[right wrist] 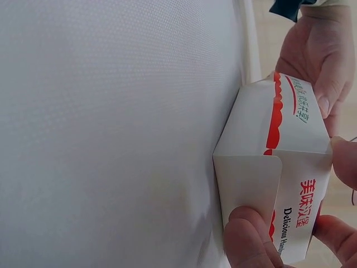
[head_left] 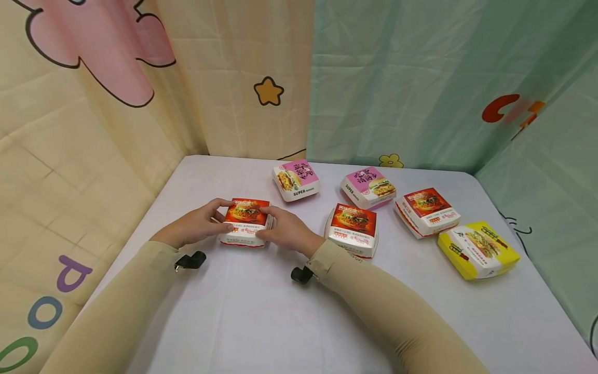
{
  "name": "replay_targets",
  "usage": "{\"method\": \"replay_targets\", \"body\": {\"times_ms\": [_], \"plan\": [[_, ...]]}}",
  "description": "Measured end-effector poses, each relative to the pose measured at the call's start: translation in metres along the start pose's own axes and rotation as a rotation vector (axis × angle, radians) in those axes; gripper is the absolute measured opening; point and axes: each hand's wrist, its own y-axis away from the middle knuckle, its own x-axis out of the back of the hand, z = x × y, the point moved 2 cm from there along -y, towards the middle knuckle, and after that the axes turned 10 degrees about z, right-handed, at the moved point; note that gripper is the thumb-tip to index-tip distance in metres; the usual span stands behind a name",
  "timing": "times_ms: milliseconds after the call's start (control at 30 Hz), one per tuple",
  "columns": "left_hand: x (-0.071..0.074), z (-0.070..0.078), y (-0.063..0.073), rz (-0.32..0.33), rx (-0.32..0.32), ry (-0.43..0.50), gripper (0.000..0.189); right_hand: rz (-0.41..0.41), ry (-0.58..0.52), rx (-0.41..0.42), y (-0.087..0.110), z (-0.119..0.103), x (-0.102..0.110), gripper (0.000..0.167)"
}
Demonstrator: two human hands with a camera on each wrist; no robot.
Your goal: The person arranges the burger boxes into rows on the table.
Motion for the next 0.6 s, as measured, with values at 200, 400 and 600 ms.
{"method": "replay_targets", "body": {"times_ms": [200,400,600], "plan": [[0.0000,0.0003,0.0004,-0.001,0.002,0.000,0.073,-0.001,0.000,0.003,-0.0004,0.0001,0.0002,0.074],[0.0006,-0.0010,0.0004,-0.005,0.004,-0.003,0.073,-0.005,0.003,-0.002,0.0001,-0.0002,0.0008,0.073],[0.0007,-0.0027,0.0002,-0.003,0.024,-0.045,0.073,-0.015,0.012,-0.015,0.0007,-0.0009,0.0009,0.073]]}}
